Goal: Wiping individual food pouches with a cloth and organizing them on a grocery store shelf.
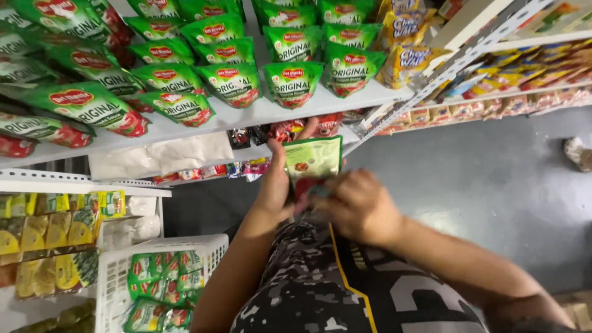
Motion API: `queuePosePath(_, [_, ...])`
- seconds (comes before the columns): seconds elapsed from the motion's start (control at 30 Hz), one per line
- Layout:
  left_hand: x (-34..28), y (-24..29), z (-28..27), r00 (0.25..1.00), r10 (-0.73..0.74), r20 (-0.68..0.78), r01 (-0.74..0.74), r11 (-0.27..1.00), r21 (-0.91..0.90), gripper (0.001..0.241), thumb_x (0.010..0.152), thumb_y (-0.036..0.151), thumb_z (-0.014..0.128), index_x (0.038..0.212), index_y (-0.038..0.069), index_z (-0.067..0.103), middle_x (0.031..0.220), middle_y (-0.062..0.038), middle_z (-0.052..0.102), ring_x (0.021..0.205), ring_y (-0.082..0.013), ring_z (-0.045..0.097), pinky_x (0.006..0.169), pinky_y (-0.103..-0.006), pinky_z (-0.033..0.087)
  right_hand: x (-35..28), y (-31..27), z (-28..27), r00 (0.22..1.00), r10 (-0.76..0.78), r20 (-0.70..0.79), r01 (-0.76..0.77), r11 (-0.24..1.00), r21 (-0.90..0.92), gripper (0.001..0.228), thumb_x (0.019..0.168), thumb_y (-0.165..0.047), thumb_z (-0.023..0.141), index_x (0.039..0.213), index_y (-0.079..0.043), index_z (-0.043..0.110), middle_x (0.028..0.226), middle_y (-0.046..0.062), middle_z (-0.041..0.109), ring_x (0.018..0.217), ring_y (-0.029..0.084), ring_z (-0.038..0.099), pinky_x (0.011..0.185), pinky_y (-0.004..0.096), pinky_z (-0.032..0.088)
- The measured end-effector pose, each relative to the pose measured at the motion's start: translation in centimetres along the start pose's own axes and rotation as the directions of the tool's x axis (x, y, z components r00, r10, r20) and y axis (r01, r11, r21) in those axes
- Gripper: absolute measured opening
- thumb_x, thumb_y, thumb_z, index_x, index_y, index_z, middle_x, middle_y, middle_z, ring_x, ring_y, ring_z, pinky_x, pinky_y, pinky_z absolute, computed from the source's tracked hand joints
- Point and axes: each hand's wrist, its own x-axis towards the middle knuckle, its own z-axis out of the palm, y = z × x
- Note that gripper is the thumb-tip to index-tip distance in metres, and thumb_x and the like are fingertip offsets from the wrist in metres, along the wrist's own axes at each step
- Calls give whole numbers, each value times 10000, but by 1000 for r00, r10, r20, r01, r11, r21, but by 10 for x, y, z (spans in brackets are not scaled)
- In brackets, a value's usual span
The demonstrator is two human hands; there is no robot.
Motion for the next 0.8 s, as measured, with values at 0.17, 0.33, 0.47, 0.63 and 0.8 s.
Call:
queuePosePath(0.17, [-4,-3,30,990,-136,29,139,984,-114,848,963,743,384,1616,202,361,1148,-277,698,999,-386,724,870,-519,621,24,23,-10,999,48,-8,-48,994,-96,256,1005,-189,557,991,-151,810,939,151,646,778,360,621,640,465,461])
queuePosePath(0.33, [-11,13,34,979,-205,6,205,976,-76,860,944,725,436,1630,224,309,1166,-316,661,860,-377,729,738,-537,650,9,4,-12,991,-97,95,91,994,68,247,1027,-252,544,1016,-189,782,977,97,684,829,329,639,692,465,480])
queuePosePath(0.47, [2,-20,20,985,-90,150,116,977,-180,862,1016,675,420,1663,137,229,1425,-220,595,1153,-306,699,995,-500,582,16,39,-19,992,-84,96,88,995,-40,205,1016,-304,633,977,-154,766,1003,120,687,815,360,622,665,492,465])
queuePosePath(0.63, [-1,6,20,986,-69,152,77,996,-48,830,984,695,422,1629,185,311,1346,-266,632,1095,-332,704,1021,-530,552,2,6,-11,993,-92,74,90,995,31,270,1035,-281,519,1028,-208,780,933,86,648,796,334,606,668,459,474])
queuePosePath(0.8, [-10,-6,18,998,-25,49,31,991,-126,727,1037,645,356,1511,120,525,1489,-223,557,1253,-334,621,1071,-530,495,-12,22,-19,995,-41,96,33,996,79,324,1011,-164,464,1010,-153,788,820,120,612,705,360,593,611,480,485])
